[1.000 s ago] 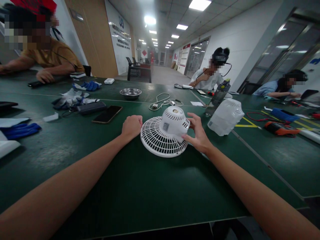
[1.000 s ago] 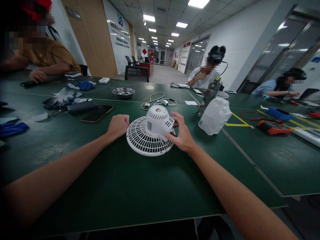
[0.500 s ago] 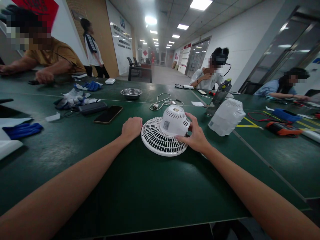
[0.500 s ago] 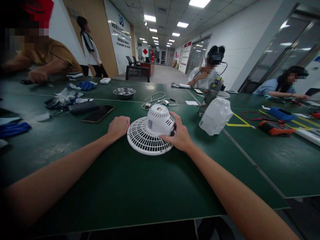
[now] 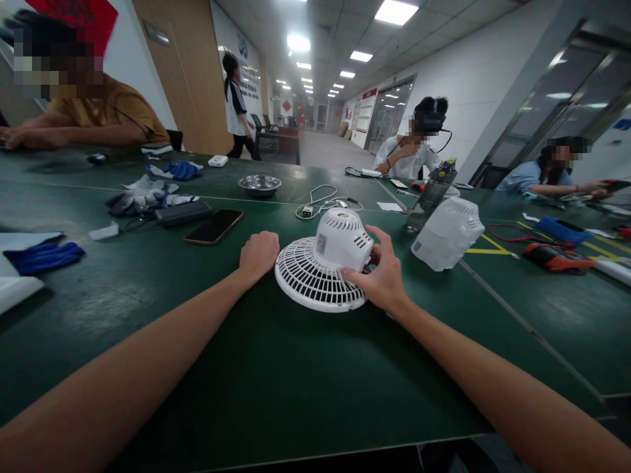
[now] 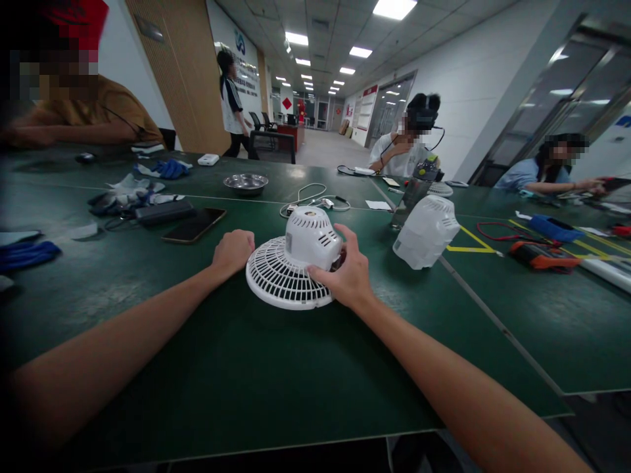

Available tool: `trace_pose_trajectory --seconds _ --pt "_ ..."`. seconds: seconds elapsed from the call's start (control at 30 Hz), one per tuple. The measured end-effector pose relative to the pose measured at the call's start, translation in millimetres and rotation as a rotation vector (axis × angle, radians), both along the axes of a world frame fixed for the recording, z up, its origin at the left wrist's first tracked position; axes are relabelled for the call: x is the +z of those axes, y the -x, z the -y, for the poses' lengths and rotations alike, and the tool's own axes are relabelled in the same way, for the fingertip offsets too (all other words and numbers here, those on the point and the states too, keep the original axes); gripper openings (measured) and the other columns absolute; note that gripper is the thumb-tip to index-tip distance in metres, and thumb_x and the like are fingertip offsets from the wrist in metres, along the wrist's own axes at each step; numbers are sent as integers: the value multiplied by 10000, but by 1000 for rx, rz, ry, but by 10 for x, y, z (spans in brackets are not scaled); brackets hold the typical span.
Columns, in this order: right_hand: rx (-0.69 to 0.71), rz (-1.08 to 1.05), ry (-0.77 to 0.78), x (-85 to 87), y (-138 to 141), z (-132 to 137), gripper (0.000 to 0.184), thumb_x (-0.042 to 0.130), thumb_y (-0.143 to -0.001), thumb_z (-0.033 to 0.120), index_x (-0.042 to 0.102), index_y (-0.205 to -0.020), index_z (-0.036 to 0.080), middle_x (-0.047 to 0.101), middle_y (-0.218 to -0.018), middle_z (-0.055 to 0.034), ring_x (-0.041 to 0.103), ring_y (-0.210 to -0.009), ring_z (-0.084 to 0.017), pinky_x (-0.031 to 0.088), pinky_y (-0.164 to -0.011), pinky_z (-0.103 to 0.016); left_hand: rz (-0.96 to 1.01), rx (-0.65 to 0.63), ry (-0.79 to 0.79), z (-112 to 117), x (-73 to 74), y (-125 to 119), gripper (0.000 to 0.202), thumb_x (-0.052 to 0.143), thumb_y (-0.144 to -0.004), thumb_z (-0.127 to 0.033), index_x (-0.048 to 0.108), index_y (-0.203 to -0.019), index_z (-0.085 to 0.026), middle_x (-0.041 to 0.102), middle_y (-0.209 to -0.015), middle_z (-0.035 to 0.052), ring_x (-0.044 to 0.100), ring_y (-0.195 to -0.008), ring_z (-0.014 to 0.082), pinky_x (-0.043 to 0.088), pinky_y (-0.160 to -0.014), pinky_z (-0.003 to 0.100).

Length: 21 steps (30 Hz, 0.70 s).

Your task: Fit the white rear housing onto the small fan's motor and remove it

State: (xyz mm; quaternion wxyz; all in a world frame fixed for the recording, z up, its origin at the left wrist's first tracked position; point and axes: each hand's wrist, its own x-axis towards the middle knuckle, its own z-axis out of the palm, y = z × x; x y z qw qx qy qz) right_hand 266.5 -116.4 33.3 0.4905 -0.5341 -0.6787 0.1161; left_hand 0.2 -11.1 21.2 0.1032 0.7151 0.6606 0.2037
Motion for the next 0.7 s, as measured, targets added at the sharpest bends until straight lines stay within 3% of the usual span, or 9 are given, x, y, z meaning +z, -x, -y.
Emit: trace_pose_trajectory --seconds 0.23,0.47,0.57,0.63,0.7 --pt "-65 -69 -16 -6 89 46 944 887 -648 430 424 -1459 292 704 -968 -37 677 -800 -254 586 -723 -457 48 3 -47 -22 -37 41 176 563 -891 -214 659 -745 -192 714 -821 146 703 -796 310 522 -677 379" --pt "-78 -310 12 23 66 10 934 890 -644 423 435 -1446 279 713 -1019 -57 689 -870 -279 587 -781 -496 137 -137 -134 -26 -91 46 141 639 -864 -269 594 -747 -204 715 -827 110 698 -836 290 513 -716 372" --pt "-68 -458 25 52 -2 -40 907 892 -634 400 457 -1419 269 720 -1039 -61 696 -881 -275 589 -782 -477 381 -209 -215 -20 -104 11 172 652 -872 -316 631 -975 -179 739 -970 113 699 -920 281 533 -799 395" --pt "-33 -593 49 59 -39 -70 823 866 -660 415 480 -1372 270 724 -1026 -46 701 -849 -260 593 -753 -449 597 -356 -223 -13 -121 -25 399 674 -866 -335 589 -1223 -177 716 -1191 132 680 -1079 289 535 -899 425" --pt "90 -716 105 48 -52 -88 659 781 -740 494 513 -1301 276 726 -997 -27 708 -829 -252 597 -731 -432 806 -548 -153 -6 -145 -68 577 697 -867 -366 505 -1387 -205 652 -1363 137 630 -1228 298 518 -995 457"
